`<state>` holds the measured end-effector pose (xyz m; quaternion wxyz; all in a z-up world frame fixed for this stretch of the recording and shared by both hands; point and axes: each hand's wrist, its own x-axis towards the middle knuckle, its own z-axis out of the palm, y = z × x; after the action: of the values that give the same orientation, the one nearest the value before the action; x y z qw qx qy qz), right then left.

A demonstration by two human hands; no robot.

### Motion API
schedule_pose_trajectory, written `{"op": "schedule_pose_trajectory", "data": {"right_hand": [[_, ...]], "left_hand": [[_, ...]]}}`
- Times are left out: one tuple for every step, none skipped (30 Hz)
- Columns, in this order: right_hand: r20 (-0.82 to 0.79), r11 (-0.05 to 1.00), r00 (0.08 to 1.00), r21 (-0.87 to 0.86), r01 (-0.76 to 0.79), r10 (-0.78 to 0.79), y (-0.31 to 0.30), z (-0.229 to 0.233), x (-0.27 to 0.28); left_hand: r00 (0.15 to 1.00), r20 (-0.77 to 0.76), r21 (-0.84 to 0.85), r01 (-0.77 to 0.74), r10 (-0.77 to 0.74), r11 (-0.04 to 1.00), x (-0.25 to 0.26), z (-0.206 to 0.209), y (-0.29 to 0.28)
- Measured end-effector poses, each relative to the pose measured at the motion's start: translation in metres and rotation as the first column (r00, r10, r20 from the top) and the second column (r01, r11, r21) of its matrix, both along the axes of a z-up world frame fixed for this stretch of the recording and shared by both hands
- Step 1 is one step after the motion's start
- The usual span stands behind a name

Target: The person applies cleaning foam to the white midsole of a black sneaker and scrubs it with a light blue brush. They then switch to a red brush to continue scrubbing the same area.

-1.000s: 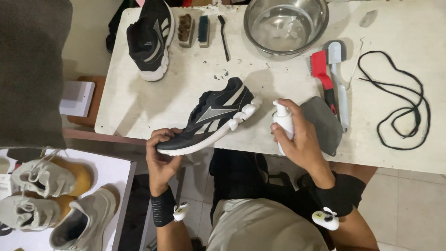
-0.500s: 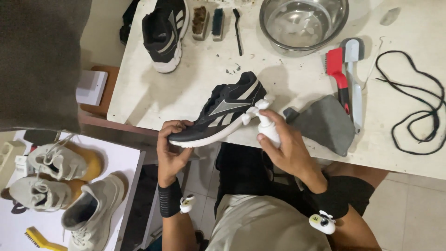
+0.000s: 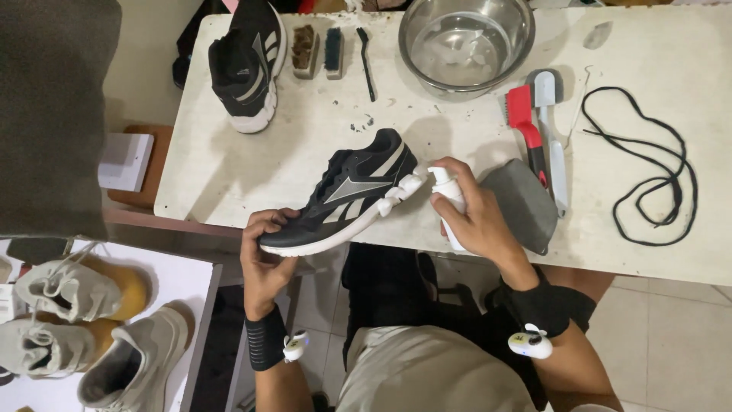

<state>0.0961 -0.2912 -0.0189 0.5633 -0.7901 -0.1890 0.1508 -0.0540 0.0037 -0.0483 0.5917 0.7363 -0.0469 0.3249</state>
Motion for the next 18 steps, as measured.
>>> {"op": "schedule_pose_trajectory", "data": {"right_hand": [[-0.001,1.0,1.0,0.001,-0.001,0.001,0.0,-0.002,0.001],[0.006,1.0,1.0,-0.001,-0.004,0.004,0.0,-0.003,0.002],[0.012,1.0,1.0,-0.003,-0.003,0.003,-0.001,-0.005,0.002],[0.012,1.0,1.0,-0.003,-0.002,0.002,-0.001,-0.005,0.003],[0.04,1.0,0.999,0.005,-0.009,0.009,-0.001,-0.005,0.003],[0.067,1.0,0.998,0.013,-0.016,0.015,-0.001,-0.005,0.003],[0.066,1.0,0.998,0.011,-0.013,0.012,-0.003,-0.001,0.002],[0.063,0.999,0.998,0.031,-0.023,0.021,-0.006,0.003,0.0],[0.06,0.998,0.998,0.049,-0.029,0.026,-0.009,0.007,-0.001],[0.059,0.999,0.998,0.045,-0.023,0.02,-0.017,0.001,-0.003],[0.102,0.993,0.995,0.118,-0.009,-0.003,-0.026,-0.004,-0.004],[0.143,0.982,0.989,0.191,0.001,-0.029,-0.036,-0.009,-0.005],[0.147,0.983,0.988,0.181,0.017,-0.044,-0.051,-0.014,-0.004],[0.144,0.967,0.983,0.245,0.075,-0.112,-0.067,-0.018,-0.003],[0.13,0.942,0.976,0.31,0.128,-0.176,-0.082,-0.023,-0.003],[0.129,0.942,0.974,0.304,0.14,-0.187,-0.098,-0.023,-0.002],[0.232,0.943,0.936,0.268,0.199,-0.263,-0.112,-0.023,0.001],[0.335,0.936,0.883,0.236,0.26,-0.33,-0.127,-0.023,0.003]], "left_hand": [[1.0,-0.001,0.001,-0.001,0.001,1.0,0.0,0.0,0.0],[1.0,-0.003,-0.004,-0.003,0.003,1.0,-0.001,0.001,-0.001],[1.0,-0.005,-0.01,-0.003,0.003,1.0,0.0,0.001,-0.001],[1.0,-0.006,-0.011,-0.001,0.001,1.0,-0.001,0.0,-0.001],[1.0,-0.013,-0.017,-0.005,0.005,1.0,-0.001,-0.001,0.0],[1.0,-0.021,-0.023,-0.009,0.009,1.0,-0.001,-0.002,0.001],[1.0,-0.022,-0.026,-0.007,0.006,1.0,-0.001,-0.002,0.002],[1.0,-0.021,-0.024,-0.007,0.007,1.0,-0.001,-0.001,0.002],[1.0,-0.02,-0.025,-0.005,0.004,1.0,0.0,-0.002,0.003],[1.0,-0.021,-0.029,0.001,-0.002,1.0,-0.002,-0.001,0.002],[1.0,-0.025,-0.013,-0.014,0.014,1.0,-0.001,0.0,0.002],[0.999,-0.03,0.003,-0.029,0.029,1.0,-0.001,0.0,0.001],[1.0,-0.027,-0.007,-0.013,0.013,1.0,-0.001,-0.003,0.001],[0.999,-0.026,-0.017,-0.025,0.024,1.0,0.0,-0.007,0.001],[0.999,-0.031,-0.023,-0.041,0.04,0.999,-0.002,-0.01,0.002],[0.999,-0.034,-0.03,-0.029,0.028,0.999,-0.003,-0.013,0.001],[0.998,-0.037,-0.037,-0.046,0.044,0.998,-0.003,-0.016,0.001],[0.997,-0.041,-0.044,-0.062,0.06,0.997,-0.004,-0.019,0.0]]}}
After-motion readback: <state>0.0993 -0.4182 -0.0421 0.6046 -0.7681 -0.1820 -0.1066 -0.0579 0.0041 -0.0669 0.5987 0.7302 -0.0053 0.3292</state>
